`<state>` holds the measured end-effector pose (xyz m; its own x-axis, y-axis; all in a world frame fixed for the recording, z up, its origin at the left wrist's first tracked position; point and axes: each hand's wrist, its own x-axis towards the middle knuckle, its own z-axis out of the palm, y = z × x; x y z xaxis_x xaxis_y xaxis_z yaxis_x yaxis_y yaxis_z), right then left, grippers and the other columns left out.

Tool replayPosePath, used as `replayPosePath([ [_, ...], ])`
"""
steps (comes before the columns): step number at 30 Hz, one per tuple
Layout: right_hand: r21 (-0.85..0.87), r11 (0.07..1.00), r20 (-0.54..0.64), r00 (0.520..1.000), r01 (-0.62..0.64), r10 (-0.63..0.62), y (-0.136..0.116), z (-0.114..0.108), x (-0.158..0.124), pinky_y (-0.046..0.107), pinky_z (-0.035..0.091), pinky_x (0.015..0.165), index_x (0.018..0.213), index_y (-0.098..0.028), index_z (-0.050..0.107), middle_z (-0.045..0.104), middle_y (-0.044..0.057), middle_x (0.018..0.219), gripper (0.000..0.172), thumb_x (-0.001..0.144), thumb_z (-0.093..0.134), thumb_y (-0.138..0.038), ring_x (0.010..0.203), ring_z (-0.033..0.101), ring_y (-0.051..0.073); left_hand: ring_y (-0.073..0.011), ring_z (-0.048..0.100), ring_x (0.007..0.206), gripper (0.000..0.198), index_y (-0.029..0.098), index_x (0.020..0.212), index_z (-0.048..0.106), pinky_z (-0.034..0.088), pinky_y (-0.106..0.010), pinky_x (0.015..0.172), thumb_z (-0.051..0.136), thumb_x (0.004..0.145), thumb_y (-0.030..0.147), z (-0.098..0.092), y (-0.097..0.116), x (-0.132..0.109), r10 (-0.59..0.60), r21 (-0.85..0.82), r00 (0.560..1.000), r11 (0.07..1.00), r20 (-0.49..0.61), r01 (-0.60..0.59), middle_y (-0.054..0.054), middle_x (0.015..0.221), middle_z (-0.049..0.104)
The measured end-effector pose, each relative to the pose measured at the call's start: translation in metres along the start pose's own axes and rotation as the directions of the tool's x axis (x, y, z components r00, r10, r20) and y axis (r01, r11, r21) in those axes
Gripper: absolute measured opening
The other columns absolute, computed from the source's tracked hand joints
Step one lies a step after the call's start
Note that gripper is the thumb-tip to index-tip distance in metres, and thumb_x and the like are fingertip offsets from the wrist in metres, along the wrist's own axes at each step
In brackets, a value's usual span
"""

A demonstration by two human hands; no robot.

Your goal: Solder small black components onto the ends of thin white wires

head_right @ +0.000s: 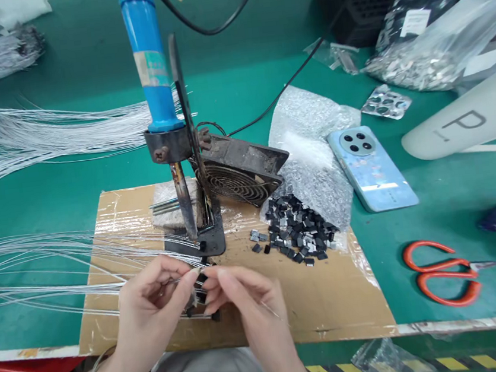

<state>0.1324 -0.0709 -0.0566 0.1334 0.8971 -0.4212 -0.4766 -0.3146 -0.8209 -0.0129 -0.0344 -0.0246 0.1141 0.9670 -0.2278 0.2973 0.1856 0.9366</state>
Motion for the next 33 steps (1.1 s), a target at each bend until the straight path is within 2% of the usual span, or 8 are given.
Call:
replayPosePath([
  [2, -0.250, 0.955, -0.158, 0.967, 0.158, -0.202, -0.005, -0.016, 0.001, 0.026, 0.058, 0.059, 0.091, -0.025, 0.083, 0.077, 0.004, 0.081, 0.018, 0.085, 0.076, -0.040, 0.062, 0.069, 0.015, -0.0100, 0.042, 0.049, 0.013, 0.018, 0.080, 0.064, 0.034, -0.023, 0.044, 0.063, 0.089, 0.026, -0.002, 0.000, 0.001, -0.024, 0.013, 1.000, 1.000, -0.007, 0.024, 0.001, 0.060, 0.058],
  [5, -0.649, 0.719, -0.282, 0.799, 0.249, -0.531, -0.011, -0.042, 0.007, 0.027, 0.054, 0.057, 0.094, -0.023, 0.081, 0.075, 0.005, 0.085, 0.018, 0.082, 0.079, -0.036, 0.064, 0.066, 0.015, -0.0112, 0.045, 0.051, 0.013, 0.017, 0.084, 0.067, 0.036, -0.024, 0.045, 0.063, 0.090, 0.029, -0.004, 0.000, 0.002, -0.039, 0.022, 0.999, 0.999, 0.014, 0.039, -0.001, 0.064, 0.062],
  [8, -0.886, 0.379, -0.067, 0.734, 0.268, -0.675, -0.015, -0.058, 0.015, 0.030, 0.052, 0.060, 0.095, -0.020, 0.079, 0.071, 0.004, 0.079, 0.014, 0.087, 0.073, -0.030, 0.063, 0.062, 0.015, -0.0121, 0.045, 0.052, 0.015, 0.017, 0.084, 0.070, 0.036, -0.025, 0.046, 0.063, 0.090, 0.030, -0.006, 0.001, 0.002, -0.036, 0.043, 0.999, 0.998, 0.027, 0.035, -0.003, 0.066, 0.064],
  [11, -0.914, 0.132, 0.190, 0.692, 0.384, -0.696, -0.014, -0.062, 0.018, 0.031, 0.050, 0.064, 0.097, -0.020, 0.076, 0.071, 0.003, 0.079, 0.010, 0.089, 0.070, -0.017, 0.064, 0.060, 0.015, -0.0122, 0.043, 0.052, 0.016, 0.017, 0.082, 0.071, 0.034, -0.026, 0.046, 0.064, 0.089, 0.030, -0.006, 0.002, 0.002, -0.026, 0.063, 0.999, 0.998, 0.024, 0.024, -0.003, 0.065, 0.064],
  [15, -0.843, 0.160, 0.277, 0.669, 0.514, -0.690, -0.012, -0.061, 0.013, 0.033, 0.052, 0.073, 0.098, -0.021, 0.073, 0.074, 0.004, 0.087, 0.019, 0.086, 0.069, -0.006, 0.076, 0.065, 0.018, -0.0128, 0.044, 0.053, 0.016, 0.017, 0.082, 0.072, 0.035, -0.026, 0.047, 0.064, 0.089, 0.029, -0.007, 0.002, 0.002, -0.021, 0.070, 1.000, 0.997, 0.022, 0.019, -0.003, 0.065, 0.065],
  [21, -0.869, 0.271, 0.143, 0.734, 0.414, -0.664, -0.014, -0.062, 0.007, 0.029, 0.052, 0.070, 0.099, -0.022, 0.075, 0.073, 0.003, 0.088, 0.014, 0.090, 0.068, -0.014, 0.075, 0.067, 0.016, -0.0123, 0.044, 0.053, 0.016, 0.018, 0.082, 0.072, 0.035, -0.026, 0.047, 0.064, 0.090, 0.029, -0.007, 0.000, 0.001, 0.004, 0.087, 1.000, 0.996, 0.024, -0.006, -0.002, 0.066, 0.063],
  [29, -0.899, 0.160, 0.214, 0.728, 0.407, -0.652, -0.007, -0.061, 0.018, 0.028, 0.050, 0.062, 0.091, -0.019, 0.072, 0.068, 0.002, 0.078, 0.004, 0.089, 0.073, -0.023, 0.062, 0.057, 0.013, -0.0117, 0.038, 0.051, 0.017, 0.018, 0.079, 0.071, 0.030, -0.025, 0.045, 0.063, 0.089, 0.030, -0.007, 0.002, 0.003, -0.030, 0.103, 0.999, 0.994, 0.022, 0.028, -0.001, 0.060, 0.057],
  [33, -0.902, 0.195, 0.167, 0.727, 0.386, -0.665, -0.001, -0.059, 0.015, 0.028, 0.053, 0.063, 0.088, -0.020, 0.071, 0.071, 0.002, 0.079, 0.008, 0.088, 0.073, -0.028, 0.061, 0.061, 0.013, -0.0108, 0.036, 0.051, 0.016, 0.019, 0.080, 0.071, 0.028, -0.024, 0.044, 0.064, 0.089, 0.030, -0.007, -0.002, 0.003, 0.005, 0.077, 1.000, 0.997, 0.010, -0.005, 0.000, 0.061, 0.058],
])
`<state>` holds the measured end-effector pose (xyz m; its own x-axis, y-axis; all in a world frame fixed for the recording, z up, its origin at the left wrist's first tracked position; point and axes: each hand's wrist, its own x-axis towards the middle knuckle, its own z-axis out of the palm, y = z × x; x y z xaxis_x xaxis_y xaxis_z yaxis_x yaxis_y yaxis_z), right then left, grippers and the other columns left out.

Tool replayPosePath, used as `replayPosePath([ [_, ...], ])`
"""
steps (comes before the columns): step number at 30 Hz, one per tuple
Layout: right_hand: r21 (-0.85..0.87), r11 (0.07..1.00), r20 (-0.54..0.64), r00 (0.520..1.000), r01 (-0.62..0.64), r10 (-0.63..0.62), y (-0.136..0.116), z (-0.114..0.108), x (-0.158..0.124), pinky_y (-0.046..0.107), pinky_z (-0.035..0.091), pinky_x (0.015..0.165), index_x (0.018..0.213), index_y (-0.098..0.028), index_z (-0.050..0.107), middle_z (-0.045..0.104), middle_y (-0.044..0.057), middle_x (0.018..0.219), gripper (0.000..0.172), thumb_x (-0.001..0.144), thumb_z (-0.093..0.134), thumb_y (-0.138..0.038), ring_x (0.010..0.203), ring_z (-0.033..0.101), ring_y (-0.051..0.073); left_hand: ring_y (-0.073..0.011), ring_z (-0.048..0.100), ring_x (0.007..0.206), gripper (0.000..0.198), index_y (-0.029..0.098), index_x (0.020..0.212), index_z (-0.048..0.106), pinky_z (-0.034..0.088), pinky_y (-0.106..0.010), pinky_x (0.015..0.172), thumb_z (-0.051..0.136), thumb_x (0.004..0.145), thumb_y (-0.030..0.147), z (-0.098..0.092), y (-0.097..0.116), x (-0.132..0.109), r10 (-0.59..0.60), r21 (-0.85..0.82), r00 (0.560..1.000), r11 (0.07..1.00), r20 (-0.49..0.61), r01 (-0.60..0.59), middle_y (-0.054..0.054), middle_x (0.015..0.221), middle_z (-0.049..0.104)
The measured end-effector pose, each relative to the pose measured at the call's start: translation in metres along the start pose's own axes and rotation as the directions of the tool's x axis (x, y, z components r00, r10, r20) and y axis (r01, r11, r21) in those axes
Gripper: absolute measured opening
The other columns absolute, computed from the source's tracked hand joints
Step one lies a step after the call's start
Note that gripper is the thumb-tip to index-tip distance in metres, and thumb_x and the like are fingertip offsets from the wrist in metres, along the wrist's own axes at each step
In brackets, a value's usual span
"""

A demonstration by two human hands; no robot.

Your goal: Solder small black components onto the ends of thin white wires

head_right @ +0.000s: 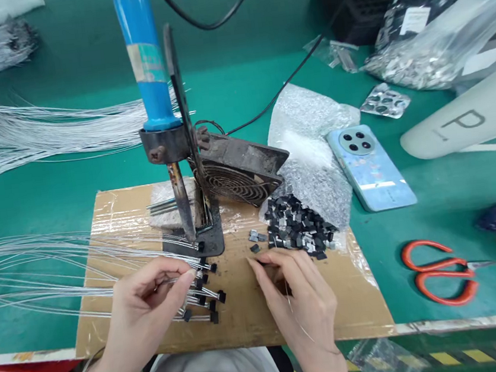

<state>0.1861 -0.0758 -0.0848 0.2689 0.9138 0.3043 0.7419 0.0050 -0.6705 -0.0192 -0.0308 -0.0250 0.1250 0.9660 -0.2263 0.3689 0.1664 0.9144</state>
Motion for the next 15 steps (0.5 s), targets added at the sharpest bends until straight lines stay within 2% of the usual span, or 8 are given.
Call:
replayPosePath([
  [2, 0.058, 0.991, -0.037, 0.992, -0.119, 0.121, -0.005, 0.000, -0.005, 0.026, 0.055, 0.060, 0.091, -0.020, 0.070, 0.073, 0.002, 0.078, 0.012, 0.088, 0.074, -0.031, 0.060, 0.066, 0.013, -0.0107, 0.036, 0.051, 0.016, 0.019, 0.080, 0.071, 0.028, -0.024, 0.044, 0.064, 0.090, 0.030, 0.000, -0.001, -0.001, -0.001, 0.001, 1.000, 1.000, -0.001, 0.001, 0.000, 0.062, 0.060],
  [4, 0.187, 0.944, -0.065, 0.955, -0.273, 0.289, -0.015, 0.001, -0.008, 0.023, 0.056, 0.056, 0.091, -0.020, 0.071, 0.072, 0.000, 0.073, 0.014, 0.085, 0.077, -0.032, 0.058, 0.069, 0.014, -0.0108, 0.037, 0.051, 0.017, 0.019, 0.080, 0.071, 0.029, -0.024, 0.045, 0.064, 0.089, 0.030, 0.000, -0.001, -0.001, -0.015, 0.004, 1.000, 1.000, -0.005, 0.015, 0.000, 0.062, 0.061],
  [5, 0.271, 0.911, -0.061, 0.938, -0.312, 0.340, -0.020, 0.000, -0.007, 0.023, 0.056, 0.055, 0.090, -0.021, 0.072, 0.072, 0.000, 0.072, 0.013, 0.084, 0.078, -0.030, 0.056, 0.068, 0.013, -0.0110, 0.039, 0.051, 0.017, 0.019, 0.079, 0.071, 0.030, -0.024, 0.045, 0.064, 0.089, 0.030, 0.000, 0.000, -0.001, -0.024, 0.004, 1.000, 1.000, -0.004, 0.024, -0.001, 0.062, 0.062],
  [8, 0.480, 0.818, -0.015, 0.930, -0.316, 0.368, -0.036, 0.000, -0.002, 0.020, 0.055, 0.050, 0.088, -0.023, 0.077, 0.071, -0.001, 0.074, 0.007, 0.082, 0.079, -0.022, 0.051, 0.063, 0.010, -0.0119, 0.044, 0.052, 0.016, 0.018, 0.077, 0.070, 0.034, -0.024, 0.047, 0.065, 0.087, 0.030, -0.001, 0.003, 0.000, -0.041, 0.001, 0.999, 0.999, -0.004, 0.041, -0.002, 0.064, 0.063],
  [10, 0.565, 0.755, 0.055, 0.929, -0.332, 0.367, -0.044, -0.001, 0.002, 0.018, 0.055, 0.050, 0.090, -0.026, 0.079, 0.071, -0.002, 0.071, 0.010, 0.083, 0.077, -0.019, 0.052, 0.063, 0.009, -0.0127, 0.047, 0.054, 0.016, 0.018, 0.076, 0.070, 0.036, -0.024, 0.048, 0.065, 0.086, 0.029, -0.002, 0.006, 0.001, -0.047, 0.002, 0.999, 0.999, -0.005, 0.047, -0.002, 0.063, 0.063],
  [13, 0.628, 0.670, 0.176, 0.911, -0.396, 0.374, -0.051, -0.002, 0.007, 0.018, 0.058, 0.054, 0.092, -0.028, 0.081, 0.071, -0.002, 0.070, 0.013, 0.083, 0.078, -0.019, 0.056, 0.066, 0.010, -0.0137, 0.050, 0.055, 0.017, 0.017, 0.075, 0.069, 0.039, -0.025, 0.050, 0.064, 0.086, 0.029, -0.002, 0.009, 0.002, -0.066, 0.001, 0.998, 0.998, -0.006, 0.066, -0.003, 0.064, 0.063],
  [15, 0.638, 0.614, 0.242, 0.878, -0.465, 0.414, -0.056, -0.003, 0.008, 0.017, 0.056, 0.053, 0.089, -0.028, 0.081, 0.071, -0.003, 0.067, 0.011, 0.080, 0.080, -0.021, 0.053, 0.065, 0.009, -0.0142, 0.053, 0.057, 0.016, 0.017, 0.075, 0.069, 0.041, -0.025, 0.051, 0.064, 0.085, 0.029, -0.002, 0.010, 0.002, -0.076, -0.008, 0.997, 0.997, -0.008, 0.076, -0.004, 0.066, 0.065],
])
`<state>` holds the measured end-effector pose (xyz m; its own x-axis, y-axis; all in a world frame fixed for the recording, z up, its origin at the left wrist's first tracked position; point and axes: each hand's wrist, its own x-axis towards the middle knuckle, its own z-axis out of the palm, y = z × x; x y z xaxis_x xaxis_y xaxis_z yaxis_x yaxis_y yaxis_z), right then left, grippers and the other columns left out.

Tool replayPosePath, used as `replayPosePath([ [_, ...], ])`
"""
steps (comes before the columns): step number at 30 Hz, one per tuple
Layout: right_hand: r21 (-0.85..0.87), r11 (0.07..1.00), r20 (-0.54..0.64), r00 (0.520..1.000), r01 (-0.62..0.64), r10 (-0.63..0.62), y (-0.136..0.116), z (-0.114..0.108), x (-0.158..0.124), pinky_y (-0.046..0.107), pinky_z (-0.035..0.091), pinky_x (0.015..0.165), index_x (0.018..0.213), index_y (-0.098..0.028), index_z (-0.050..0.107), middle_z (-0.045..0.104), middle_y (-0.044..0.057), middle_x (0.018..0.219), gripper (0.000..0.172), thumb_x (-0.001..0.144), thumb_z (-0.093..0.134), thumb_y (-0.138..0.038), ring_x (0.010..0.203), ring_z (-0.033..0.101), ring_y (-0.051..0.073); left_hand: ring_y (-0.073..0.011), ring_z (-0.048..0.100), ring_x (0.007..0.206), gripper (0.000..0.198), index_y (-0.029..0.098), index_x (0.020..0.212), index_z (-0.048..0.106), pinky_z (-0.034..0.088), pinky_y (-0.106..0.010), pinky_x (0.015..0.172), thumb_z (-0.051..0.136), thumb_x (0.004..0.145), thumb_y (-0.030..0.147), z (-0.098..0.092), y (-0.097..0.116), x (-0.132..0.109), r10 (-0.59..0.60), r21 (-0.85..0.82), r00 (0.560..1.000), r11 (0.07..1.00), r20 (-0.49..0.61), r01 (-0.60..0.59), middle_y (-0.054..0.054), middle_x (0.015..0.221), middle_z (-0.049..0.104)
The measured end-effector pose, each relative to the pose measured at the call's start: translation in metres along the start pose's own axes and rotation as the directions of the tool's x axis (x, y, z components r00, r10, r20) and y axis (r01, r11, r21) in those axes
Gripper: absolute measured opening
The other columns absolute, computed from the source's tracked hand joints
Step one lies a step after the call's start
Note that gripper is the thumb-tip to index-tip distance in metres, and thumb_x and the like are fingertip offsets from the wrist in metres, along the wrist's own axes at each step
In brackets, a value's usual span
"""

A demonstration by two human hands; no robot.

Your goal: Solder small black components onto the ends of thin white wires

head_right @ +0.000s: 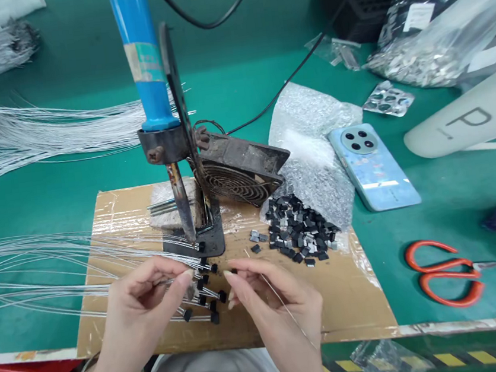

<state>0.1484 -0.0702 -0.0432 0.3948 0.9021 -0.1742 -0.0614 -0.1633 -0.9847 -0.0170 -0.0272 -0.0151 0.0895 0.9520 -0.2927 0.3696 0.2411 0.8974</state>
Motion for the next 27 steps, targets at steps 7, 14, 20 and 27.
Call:
replayPosePath([
  [7, 0.124, 0.979, -0.003, 0.987, -0.161, 0.163, -0.012, 0.011, -0.004, 0.016, 0.053, 0.051, 0.081, -0.025, 0.080, 0.067, -0.003, 0.057, 0.004, 0.083, 0.077, -0.023, 0.049, 0.061, 0.008, -0.0144, 0.054, 0.058, 0.017, 0.017, 0.076, 0.069, 0.041, -0.024, 0.050, 0.065, 0.086, 0.029, -0.002, -0.001, 0.000, 0.003, -0.024, 1.000, 1.000, 0.030, -0.003, -0.004, 0.066, 0.065],
  [14, 0.128, 0.975, 0.014, 0.984, -0.180, 0.179, -0.015, 0.014, -0.002, 0.016, 0.054, 0.050, 0.080, -0.026, 0.080, 0.068, -0.004, 0.058, 0.006, 0.083, 0.077, -0.022, 0.050, 0.061, 0.008, -0.0136, 0.056, 0.059, 0.015, 0.017, 0.080, 0.071, 0.044, -0.024, 0.051, 0.065, 0.088, 0.028, -0.003, 0.000, -0.001, 0.061, -0.018, 0.997, 0.998, 0.035, -0.061, -0.004, 0.071, 0.067],
  [20, 0.152, 0.974, 0.021, 0.985, -0.170, 0.169, -0.017, 0.016, -0.001, 0.018, 0.055, 0.049, 0.081, -0.026, 0.080, 0.068, -0.003, 0.058, 0.005, 0.083, 0.077, -0.022, 0.050, 0.061, 0.009, -0.0130, 0.057, 0.057, 0.013, 0.018, 0.080, 0.071, 0.046, -0.022, 0.050, 0.066, 0.089, 0.026, -0.004, 0.002, 0.000, 0.093, -0.022, 0.995, 0.996, 0.041, -0.092, -0.003, 0.070, 0.068],
  [27, 0.157, 0.975, 0.026, 0.988, -0.157, 0.155, -0.017, 0.019, -0.001, 0.017, 0.056, 0.049, 0.080, -0.026, 0.081, 0.068, -0.003, 0.060, 0.005, 0.082, 0.077, -0.022, 0.050, 0.061, 0.008, -0.0147, 0.063, 0.064, 0.011, 0.018, 0.082, 0.071, 0.050, -0.024, 0.054, 0.065, 0.090, 0.023, -0.004, 0.003, 0.000, 0.114, -0.022, 0.991, 0.993, 0.065, -0.113, -0.005, 0.078, 0.073],
])
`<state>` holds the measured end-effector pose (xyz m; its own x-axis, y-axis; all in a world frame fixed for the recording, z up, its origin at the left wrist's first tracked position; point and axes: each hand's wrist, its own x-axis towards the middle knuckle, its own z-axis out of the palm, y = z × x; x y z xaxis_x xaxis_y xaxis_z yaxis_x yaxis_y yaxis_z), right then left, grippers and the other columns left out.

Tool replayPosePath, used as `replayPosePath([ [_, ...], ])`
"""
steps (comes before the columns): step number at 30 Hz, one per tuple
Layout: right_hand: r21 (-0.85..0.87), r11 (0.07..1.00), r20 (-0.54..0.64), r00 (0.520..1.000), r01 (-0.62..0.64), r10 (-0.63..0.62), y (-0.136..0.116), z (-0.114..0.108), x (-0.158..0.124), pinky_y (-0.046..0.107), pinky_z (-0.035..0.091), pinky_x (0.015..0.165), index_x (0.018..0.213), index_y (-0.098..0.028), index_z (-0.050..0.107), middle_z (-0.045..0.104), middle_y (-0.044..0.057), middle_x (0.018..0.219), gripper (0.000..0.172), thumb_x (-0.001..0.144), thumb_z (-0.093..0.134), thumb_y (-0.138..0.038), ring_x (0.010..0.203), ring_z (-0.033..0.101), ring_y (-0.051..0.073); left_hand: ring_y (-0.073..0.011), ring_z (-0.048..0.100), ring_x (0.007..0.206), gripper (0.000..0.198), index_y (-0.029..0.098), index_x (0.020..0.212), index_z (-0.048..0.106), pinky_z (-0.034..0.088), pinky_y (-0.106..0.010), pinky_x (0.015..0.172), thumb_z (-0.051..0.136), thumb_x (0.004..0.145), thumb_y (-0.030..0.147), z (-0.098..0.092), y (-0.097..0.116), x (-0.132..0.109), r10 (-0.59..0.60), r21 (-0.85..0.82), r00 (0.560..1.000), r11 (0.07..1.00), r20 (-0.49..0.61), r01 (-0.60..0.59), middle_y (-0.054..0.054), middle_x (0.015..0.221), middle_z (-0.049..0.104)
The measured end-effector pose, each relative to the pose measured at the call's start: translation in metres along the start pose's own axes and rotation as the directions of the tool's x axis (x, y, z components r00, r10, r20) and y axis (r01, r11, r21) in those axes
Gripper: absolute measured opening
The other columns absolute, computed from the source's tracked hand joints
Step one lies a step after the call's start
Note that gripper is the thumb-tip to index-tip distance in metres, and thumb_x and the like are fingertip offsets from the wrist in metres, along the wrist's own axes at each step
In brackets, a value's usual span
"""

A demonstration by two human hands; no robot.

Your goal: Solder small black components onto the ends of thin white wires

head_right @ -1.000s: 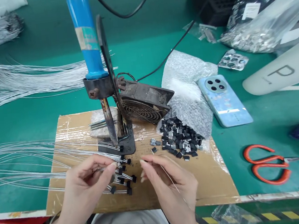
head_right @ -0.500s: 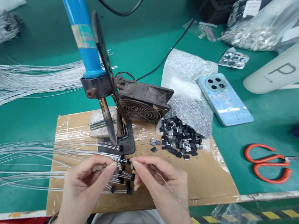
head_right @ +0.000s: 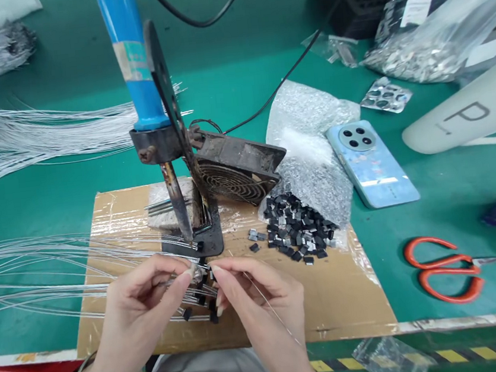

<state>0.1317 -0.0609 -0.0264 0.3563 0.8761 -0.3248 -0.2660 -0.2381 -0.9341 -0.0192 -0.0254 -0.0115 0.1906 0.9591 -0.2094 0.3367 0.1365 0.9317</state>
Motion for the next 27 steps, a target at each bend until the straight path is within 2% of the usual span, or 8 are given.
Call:
replayPosePath([
  [3, 0.006, 1.000, -0.004, 1.000, 0.005, -0.005, 0.002, -0.001, 0.001, 0.018, 0.057, 0.049, 0.080, -0.024, 0.081, 0.067, -0.003, 0.060, 0.003, 0.081, 0.078, -0.024, 0.049, 0.061, 0.009, -0.0164, 0.065, 0.069, 0.012, 0.017, 0.079, 0.069, 0.051, -0.025, 0.058, 0.064, 0.089, 0.021, 0.000, 0.003, 0.001, -0.013, -0.012, 1.000, 1.000, 0.020, 0.013, -0.006, 0.082, 0.074],
  [10, 0.008, 0.996, 0.105, 0.991, 0.087, -0.088, 0.010, -0.006, 0.006, 0.015, 0.055, 0.047, 0.085, -0.027, 0.081, 0.071, -0.002, 0.065, 0.007, 0.085, 0.076, -0.022, 0.048, 0.062, 0.008, -0.0155, 0.064, 0.069, 0.012, 0.017, 0.077, 0.066, 0.049, -0.025, 0.059, 0.064, 0.088, 0.020, 0.001, 0.007, 0.003, -0.034, -0.070, 0.998, 0.997, 0.052, 0.038, -0.006, 0.083, 0.074],
  [19, -0.055, 0.996, 0.132, 0.989, 0.072, -0.064, 0.008, -0.003, 0.006, 0.015, 0.054, 0.044, 0.084, -0.027, 0.082, 0.070, -0.002, 0.062, 0.007, 0.085, 0.076, -0.024, 0.046, 0.061, 0.008, -0.0176, 0.068, 0.079, 0.012, 0.017, 0.078, 0.067, 0.053, -0.027, 0.066, 0.064, 0.090, 0.019, -0.001, 0.008, 0.003, -0.056, -0.090, 0.994, 0.994, 0.097, 0.065, -0.005, 0.085, 0.072],
  [24, -0.051, 0.996, 0.132, 0.989, 0.072, -0.065, 0.008, -0.003, 0.005, 0.017, 0.054, 0.044, 0.084, -0.026, 0.083, 0.069, -0.002, 0.060, 0.007, 0.084, 0.076, -0.024, 0.046, 0.062, 0.010, -0.0170, 0.067, 0.077, 0.013, 0.017, 0.077, 0.067, 0.052, -0.026, 0.064, 0.063, 0.090, 0.018, -0.001, 0.009, 0.004, -0.053, -0.088, 0.994, 0.994, 0.098, 0.061, -0.006, 0.086, 0.072],
  [27, -0.039, 0.999, 0.094, 0.995, 0.019, -0.015, 0.006, 0.000, 0.003, 0.018, 0.054, 0.044, 0.081, -0.026, 0.083, 0.068, -0.002, 0.059, 0.006, 0.082, 0.077, -0.024, 0.047, 0.061, 0.010, -0.0172, 0.067, 0.076, 0.013, 0.017, 0.077, 0.067, 0.052, -0.026, 0.063, 0.064, 0.090, 0.019, -0.001, 0.010, 0.004, -0.053, -0.069, 0.994, 0.996, 0.093, 0.059, -0.006, 0.085, 0.073],
])
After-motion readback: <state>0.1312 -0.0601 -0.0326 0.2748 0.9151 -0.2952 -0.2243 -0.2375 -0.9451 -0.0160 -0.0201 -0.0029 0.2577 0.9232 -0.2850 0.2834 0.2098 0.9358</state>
